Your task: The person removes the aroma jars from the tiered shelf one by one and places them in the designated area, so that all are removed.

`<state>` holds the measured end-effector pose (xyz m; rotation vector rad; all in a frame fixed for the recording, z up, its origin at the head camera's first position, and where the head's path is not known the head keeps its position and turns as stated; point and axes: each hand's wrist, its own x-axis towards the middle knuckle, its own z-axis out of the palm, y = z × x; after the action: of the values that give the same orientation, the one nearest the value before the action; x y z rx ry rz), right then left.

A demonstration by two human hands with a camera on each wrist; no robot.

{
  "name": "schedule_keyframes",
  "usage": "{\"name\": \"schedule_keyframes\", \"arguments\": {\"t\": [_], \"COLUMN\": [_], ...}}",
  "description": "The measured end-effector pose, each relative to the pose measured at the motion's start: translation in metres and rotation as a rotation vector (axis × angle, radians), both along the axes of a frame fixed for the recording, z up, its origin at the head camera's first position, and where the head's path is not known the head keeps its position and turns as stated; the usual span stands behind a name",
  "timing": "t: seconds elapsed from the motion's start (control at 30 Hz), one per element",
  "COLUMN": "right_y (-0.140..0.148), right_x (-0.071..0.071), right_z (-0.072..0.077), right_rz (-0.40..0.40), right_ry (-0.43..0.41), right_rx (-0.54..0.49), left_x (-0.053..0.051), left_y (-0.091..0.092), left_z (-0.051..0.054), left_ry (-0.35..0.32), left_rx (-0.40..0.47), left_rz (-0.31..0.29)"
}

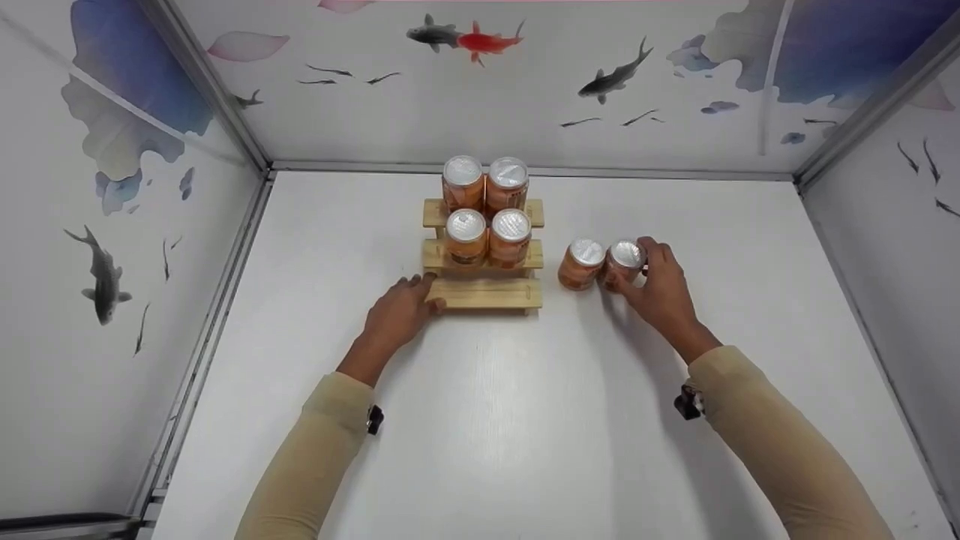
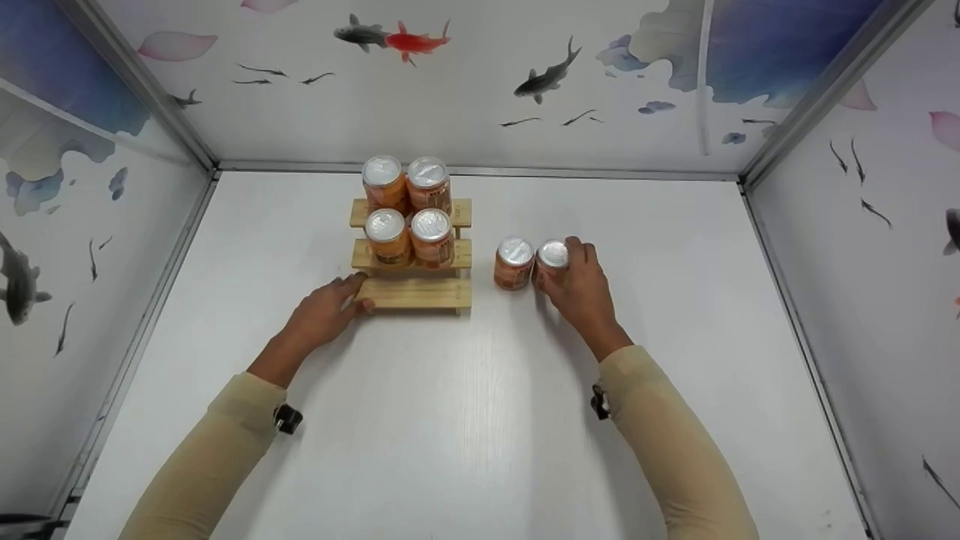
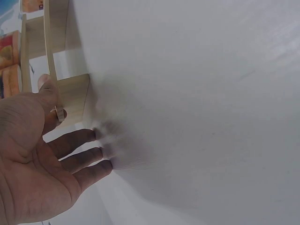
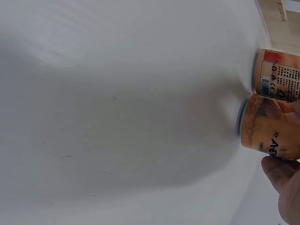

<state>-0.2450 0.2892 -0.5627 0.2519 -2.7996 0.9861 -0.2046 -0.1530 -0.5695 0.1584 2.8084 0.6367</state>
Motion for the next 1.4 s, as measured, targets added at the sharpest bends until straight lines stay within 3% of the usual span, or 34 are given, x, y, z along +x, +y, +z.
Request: {"name": "schedule_keyframes", "arguments": {"t": [0.27,0.6,0.93,1.4], "right_y": [0.001,0.002,0.001,-0.005], "right_x": [-0.001,-0.002,-0.002,0.002], "right_z": [-0.002,-0.001,0.001,0.014], "right_rz": [0.009,0.024,0.017,-0.006], "right_ry": [0.009,0.025,0.023,0.049], "right_rx": [-0.005,0.0,0.014,0.138], "left_x": [0.0,-0.002,-0.002,-0.002], "left_y": [-0.001,0.001,0.0,-0.001], "left_z": [-0.001,0.001,0.002,-0.002], "left_ry": [0.015,-0.041,-0.039,-0.026], "left_rx": [0.008,-0.011,0.011,0.015], "left_rz": [-0.008,0.012,0.007,0.011]}}
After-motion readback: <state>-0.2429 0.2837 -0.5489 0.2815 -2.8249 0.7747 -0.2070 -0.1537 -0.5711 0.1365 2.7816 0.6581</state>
